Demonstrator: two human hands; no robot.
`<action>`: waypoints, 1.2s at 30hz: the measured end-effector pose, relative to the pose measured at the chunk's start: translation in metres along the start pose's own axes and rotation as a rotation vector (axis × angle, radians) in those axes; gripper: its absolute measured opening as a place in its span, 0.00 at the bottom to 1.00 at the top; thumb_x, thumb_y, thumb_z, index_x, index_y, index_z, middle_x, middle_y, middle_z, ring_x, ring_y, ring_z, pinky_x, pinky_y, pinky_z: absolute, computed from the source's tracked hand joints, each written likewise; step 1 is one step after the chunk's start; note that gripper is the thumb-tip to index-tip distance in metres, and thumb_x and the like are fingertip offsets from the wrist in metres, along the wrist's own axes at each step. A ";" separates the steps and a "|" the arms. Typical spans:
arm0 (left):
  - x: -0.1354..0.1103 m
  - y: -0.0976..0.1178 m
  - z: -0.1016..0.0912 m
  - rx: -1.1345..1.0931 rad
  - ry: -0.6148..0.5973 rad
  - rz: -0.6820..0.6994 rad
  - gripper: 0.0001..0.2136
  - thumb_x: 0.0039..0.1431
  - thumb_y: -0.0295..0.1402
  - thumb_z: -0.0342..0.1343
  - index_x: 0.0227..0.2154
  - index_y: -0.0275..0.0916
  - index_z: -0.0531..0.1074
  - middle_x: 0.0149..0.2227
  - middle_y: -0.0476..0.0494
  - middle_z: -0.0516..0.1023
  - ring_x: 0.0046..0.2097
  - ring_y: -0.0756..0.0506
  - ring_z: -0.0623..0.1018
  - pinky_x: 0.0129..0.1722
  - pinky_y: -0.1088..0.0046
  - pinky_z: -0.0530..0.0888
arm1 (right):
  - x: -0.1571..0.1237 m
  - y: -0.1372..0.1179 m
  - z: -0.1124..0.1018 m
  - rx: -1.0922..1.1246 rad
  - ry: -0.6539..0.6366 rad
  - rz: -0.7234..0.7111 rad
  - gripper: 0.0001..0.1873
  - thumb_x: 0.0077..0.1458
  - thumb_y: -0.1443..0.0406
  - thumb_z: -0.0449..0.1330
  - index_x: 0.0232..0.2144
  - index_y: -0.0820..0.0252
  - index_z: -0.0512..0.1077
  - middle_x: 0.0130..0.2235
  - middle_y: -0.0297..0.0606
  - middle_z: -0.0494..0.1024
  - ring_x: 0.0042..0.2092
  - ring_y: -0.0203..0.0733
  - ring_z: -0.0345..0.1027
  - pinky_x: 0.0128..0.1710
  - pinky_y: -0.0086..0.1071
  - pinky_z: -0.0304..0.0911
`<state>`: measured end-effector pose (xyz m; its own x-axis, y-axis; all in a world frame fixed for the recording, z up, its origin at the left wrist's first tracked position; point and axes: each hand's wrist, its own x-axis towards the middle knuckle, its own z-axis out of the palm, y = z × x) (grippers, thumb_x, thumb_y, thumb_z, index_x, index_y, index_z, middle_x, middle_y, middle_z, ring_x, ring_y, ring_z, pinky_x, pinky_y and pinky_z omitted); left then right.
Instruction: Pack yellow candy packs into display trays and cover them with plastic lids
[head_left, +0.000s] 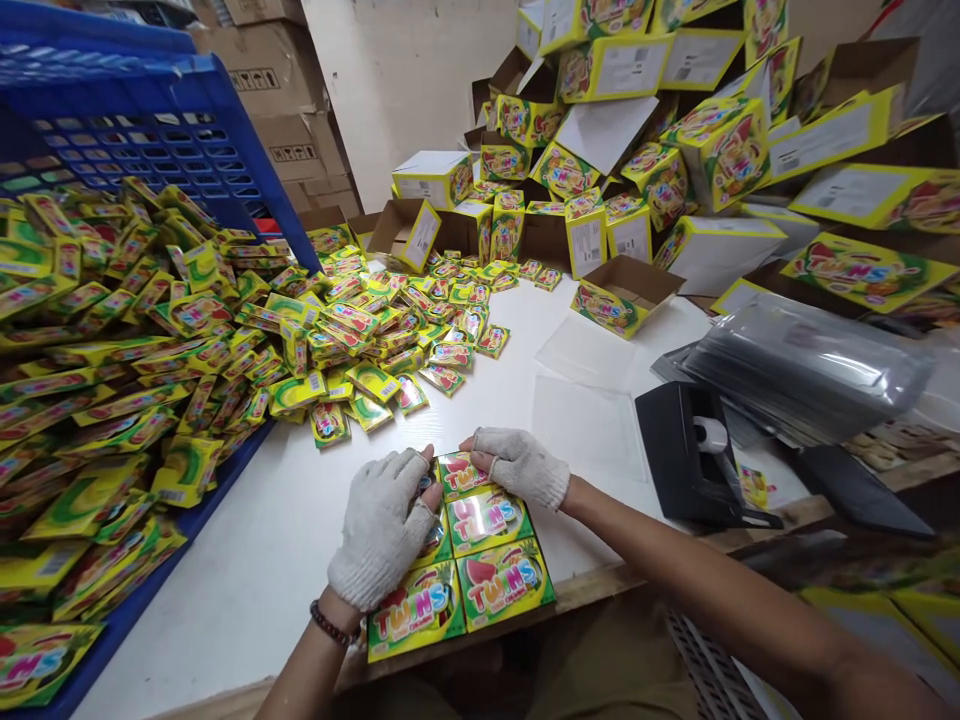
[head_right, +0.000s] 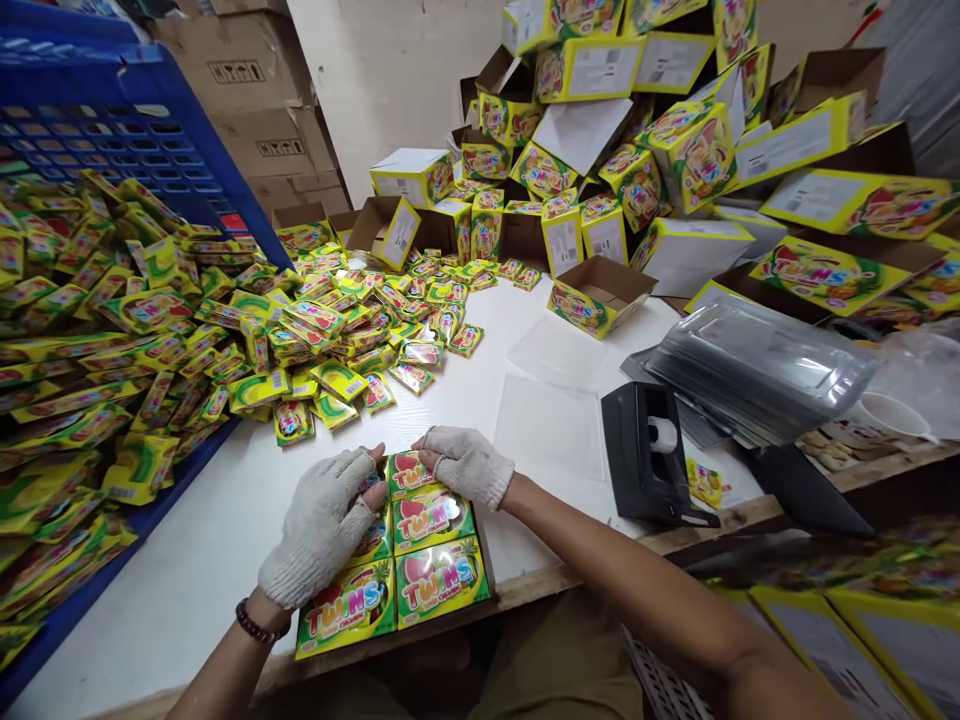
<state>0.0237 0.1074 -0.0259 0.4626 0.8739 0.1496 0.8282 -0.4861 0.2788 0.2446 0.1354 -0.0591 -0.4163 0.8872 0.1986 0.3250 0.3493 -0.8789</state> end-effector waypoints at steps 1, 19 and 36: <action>0.000 0.001 0.000 0.023 -0.002 -0.003 0.16 0.66 0.40 0.46 0.52 0.40 0.68 0.43 0.43 0.76 0.43 0.41 0.73 0.42 0.62 0.66 | 0.001 0.000 0.000 -0.002 -0.018 0.027 0.14 0.62 0.62 0.54 0.41 0.62 0.77 0.40 0.39 0.79 0.41 0.40 0.72 0.43 0.33 0.68; 0.003 -0.001 0.005 0.009 0.053 0.062 0.15 0.66 0.36 0.46 0.52 0.43 0.68 0.51 0.43 0.75 0.51 0.41 0.73 0.50 0.59 0.66 | -0.005 -0.014 0.007 -0.278 0.124 -0.124 0.12 0.63 0.64 0.54 0.41 0.59 0.78 0.44 0.43 0.79 0.50 0.46 0.71 0.57 0.45 0.63; 0.000 -0.002 0.005 -0.006 0.017 0.058 0.15 0.67 0.36 0.44 0.51 0.42 0.70 0.52 0.43 0.75 0.53 0.41 0.71 0.52 0.58 0.64 | 0.004 -0.016 0.005 -0.131 0.104 0.216 0.10 0.59 0.67 0.55 0.33 0.60 0.77 0.36 0.37 0.80 0.39 0.40 0.73 0.41 0.32 0.66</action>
<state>0.0232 0.1082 -0.0315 0.5043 0.8441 0.1821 0.7983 -0.5361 0.2745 0.2336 0.1316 -0.0463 -0.2387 0.9691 0.0622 0.5067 0.1790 -0.8433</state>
